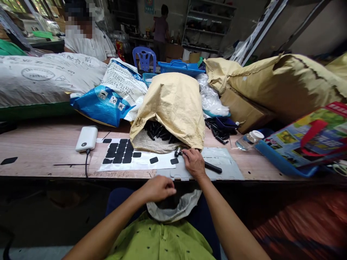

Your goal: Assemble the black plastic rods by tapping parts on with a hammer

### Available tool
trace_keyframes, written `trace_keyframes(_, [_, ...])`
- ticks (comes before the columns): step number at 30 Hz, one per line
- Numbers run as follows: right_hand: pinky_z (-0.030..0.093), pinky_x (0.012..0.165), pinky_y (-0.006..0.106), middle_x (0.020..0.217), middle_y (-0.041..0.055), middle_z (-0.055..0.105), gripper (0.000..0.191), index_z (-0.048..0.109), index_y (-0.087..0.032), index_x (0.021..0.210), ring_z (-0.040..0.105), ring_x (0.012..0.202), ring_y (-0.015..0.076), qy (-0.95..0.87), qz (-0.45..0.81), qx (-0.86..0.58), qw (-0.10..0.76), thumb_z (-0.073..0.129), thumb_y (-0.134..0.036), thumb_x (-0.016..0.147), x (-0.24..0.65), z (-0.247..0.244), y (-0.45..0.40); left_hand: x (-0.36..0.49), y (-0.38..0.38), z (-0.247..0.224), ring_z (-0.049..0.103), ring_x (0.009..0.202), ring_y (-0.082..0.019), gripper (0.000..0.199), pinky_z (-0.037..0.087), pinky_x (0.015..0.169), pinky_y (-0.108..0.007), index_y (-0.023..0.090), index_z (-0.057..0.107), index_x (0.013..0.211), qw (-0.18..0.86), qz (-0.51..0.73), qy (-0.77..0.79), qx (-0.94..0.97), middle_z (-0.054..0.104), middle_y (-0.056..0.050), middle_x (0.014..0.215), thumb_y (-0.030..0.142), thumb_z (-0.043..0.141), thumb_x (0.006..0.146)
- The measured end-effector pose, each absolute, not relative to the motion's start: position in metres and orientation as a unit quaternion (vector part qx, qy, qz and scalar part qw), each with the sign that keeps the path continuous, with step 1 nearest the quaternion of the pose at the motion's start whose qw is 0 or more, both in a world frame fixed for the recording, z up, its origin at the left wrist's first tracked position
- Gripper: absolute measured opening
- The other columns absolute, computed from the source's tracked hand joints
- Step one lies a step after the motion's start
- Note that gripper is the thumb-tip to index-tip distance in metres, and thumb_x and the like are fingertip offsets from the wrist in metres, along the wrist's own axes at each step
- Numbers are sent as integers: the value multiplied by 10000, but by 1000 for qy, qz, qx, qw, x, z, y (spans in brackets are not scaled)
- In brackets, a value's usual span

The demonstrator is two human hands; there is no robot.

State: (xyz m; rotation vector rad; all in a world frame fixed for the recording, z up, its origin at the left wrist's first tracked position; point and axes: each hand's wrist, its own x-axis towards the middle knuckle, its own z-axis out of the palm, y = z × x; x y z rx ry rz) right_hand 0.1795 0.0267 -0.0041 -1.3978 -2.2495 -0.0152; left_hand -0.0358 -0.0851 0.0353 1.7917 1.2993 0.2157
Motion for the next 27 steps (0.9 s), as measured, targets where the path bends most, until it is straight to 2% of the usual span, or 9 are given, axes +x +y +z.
trace_keyframes(2, [399,845,332,1001,65,641,233,701,-236,1156,522,934,222,-824,-5,-512,245,556,-261,974,180,-4,27,-50,-51,51,665,684,-191,342,468,616,-272,193,745,959,460,179,558,667,745,-38,779,470,553,903])
trace_keyframes(5, [406,847,334,991,66,637,230,703,-235,1150,521,930,221,-823,-3,-510,249,560,-256,970,180,-5,27,-75,10,62,687,799,-217,326,502,706,-298,167,729,967,298,273,718,567,760,-79,881,441,564,907])
trace_keyframes(6, [408,850,335,985,66,635,227,704,-237,1145,521,928,221,-823,-2,-509,251,562,-256,969,180,-5,27,-81,29,62,697,872,-242,314,509,769,-324,161,729,955,231,274,766,534,763,-103,920,420,555,916])
trace_keyframes(8, [412,856,336,981,64,633,221,705,-240,1138,524,929,221,-823,2,-509,254,568,-257,966,180,-5,27,-92,59,58,700,985,-300,348,514,829,-380,154,735,972,172,232,828,481,762,-162,1013,446,553,920])
trace_keyframes(13, [425,865,337,985,61,637,213,707,-240,1124,535,946,219,-821,14,-512,253,586,-247,950,180,-3,27,-97,89,48,689,1047,-397,429,527,814,-461,112,745,1032,164,176,863,445,735,-262,1077,472,691,806])
trace_keyframes(17, [427,874,342,986,61,641,211,709,-239,1118,536,959,224,-818,16,-515,256,585,-253,948,179,-1,26,-98,78,50,684,1041,-403,409,526,804,-459,146,751,1013,156,161,862,454,746,-226,1022,438,769,728])
trace_keyframes(21, [427,883,345,993,68,644,214,713,-238,1114,537,967,229,-817,15,-517,255,578,-259,948,179,-1,26,-99,41,49,686,957,-334,272,502,781,-400,229,733,972,116,190,823,523,747,-118,938,424,727,783])
trace_keyframes(24, [429,888,342,1004,65,642,225,712,-241,1120,539,978,229,-816,20,-519,254,598,-243,926,179,0,25,-92,8,36,658,923,-260,220,484,783,-343,252,718,980,160,263,714,629,736,-46,906,390,726,810])
trace_keyframes(27, [431,881,334,1013,59,644,262,707,-241,1151,540,969,223,-815,23,-522,251,615,-221,907,179,0,24,-83,-12,15,612,976,-240,216,464,844,-339,243,734,1000,212,306,601,707,742,-34,945,337,752,806])
